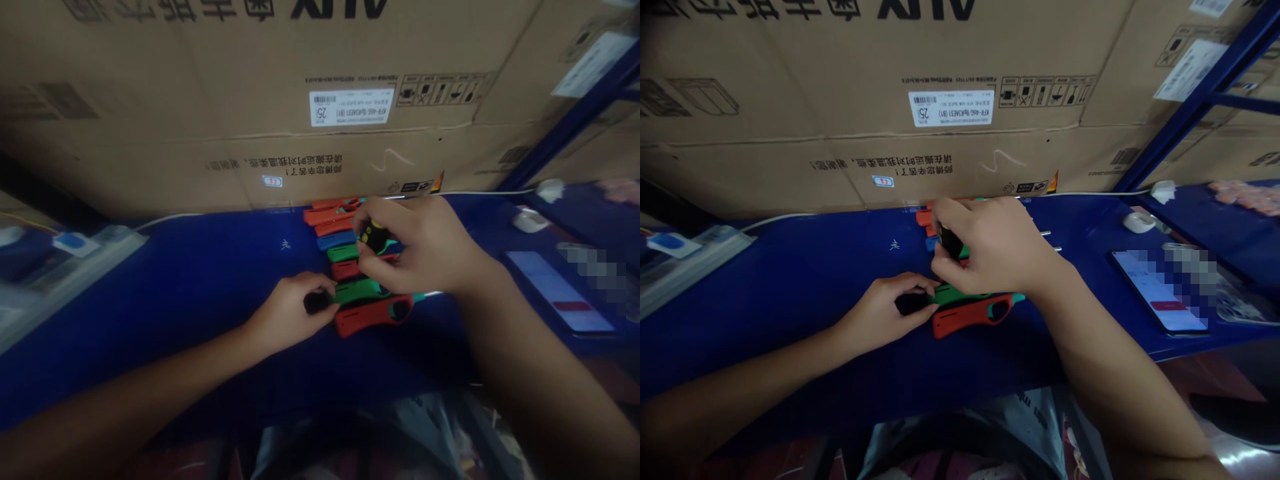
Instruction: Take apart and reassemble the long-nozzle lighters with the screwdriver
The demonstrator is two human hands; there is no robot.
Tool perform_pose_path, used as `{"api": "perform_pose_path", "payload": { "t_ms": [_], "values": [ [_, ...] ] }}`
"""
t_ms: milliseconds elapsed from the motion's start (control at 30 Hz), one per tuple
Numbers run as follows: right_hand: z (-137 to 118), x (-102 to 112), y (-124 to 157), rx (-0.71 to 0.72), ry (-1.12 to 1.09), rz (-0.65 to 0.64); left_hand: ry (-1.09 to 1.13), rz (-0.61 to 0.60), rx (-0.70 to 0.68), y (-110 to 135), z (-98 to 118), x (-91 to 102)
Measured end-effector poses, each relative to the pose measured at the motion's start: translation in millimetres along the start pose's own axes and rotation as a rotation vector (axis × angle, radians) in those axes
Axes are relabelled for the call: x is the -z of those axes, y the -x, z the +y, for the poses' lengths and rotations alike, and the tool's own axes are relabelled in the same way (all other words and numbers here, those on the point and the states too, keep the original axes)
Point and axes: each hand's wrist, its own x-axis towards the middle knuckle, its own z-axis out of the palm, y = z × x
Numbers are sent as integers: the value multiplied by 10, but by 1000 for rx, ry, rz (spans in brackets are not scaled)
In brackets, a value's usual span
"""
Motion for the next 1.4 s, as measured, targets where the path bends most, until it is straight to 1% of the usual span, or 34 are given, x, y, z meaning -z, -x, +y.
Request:
{"api": "perform_pose_path", "payload": {
  "t_ms": [100, 167, 267, 333, 467, 567, 667, 800, 900, 967, 1067, 1133, 1200, 1267, 1333, 1400],
  "values": [
    [59, -8, 9, 18, 12, -39, -11, -64, 31, -38, 22, 48],
    [76, -10, 12, 24, 11, -42, 0, -97, 45, -68, 32, 82],
    [76, -1, 14, 35, 18, -34, -45, -143, 16, -112, 55, 136],
    [73, 8, 15, 40, 16, -33, -139, -191, -48, -143, 83, 178],
    [85, 14, 10, 35, -1, -41, -402, -321, -200, -233, 167, 266],
    [103, 9, 6, 23, -16, -38, -566, -403, -345, -308, 220, 308],
    [117, 3, 9, 27, -17, -26, -718, -419, -470, -352, 234, 304],
    [123, -1, 17, 39, -12, -19, -895, -378, -510, -350, 199, 240],
    [118, 3, 18, 42, -15, -23, -961, -319, -515, -330, 180, 194],
    [113, 6, 18, 36, -18, -29, -948, -295, -495, -323, 191, 179],
    [112, 10, 19, 22, -25, -44, -888, -300, -436, -339, 236, 202],
    [115, 12, 21, 16, -27, -56, -837, -291, -369, -376, 250, 266],
    [119, 13, 22, 15, -26, -61, -777, -255, -269, -432, 210, 375],
    [121, 14, 23, 11, -22, -54, -735, -211, -149, -491, 96, 515],
    [121, 15, 23, 9, -18, -46, -741, -182, -56, -530, -79, 652],
    [121, 15, 22, 10, -17, -44, -773, -184, 33, -533, -269, 749]
  ]
}}
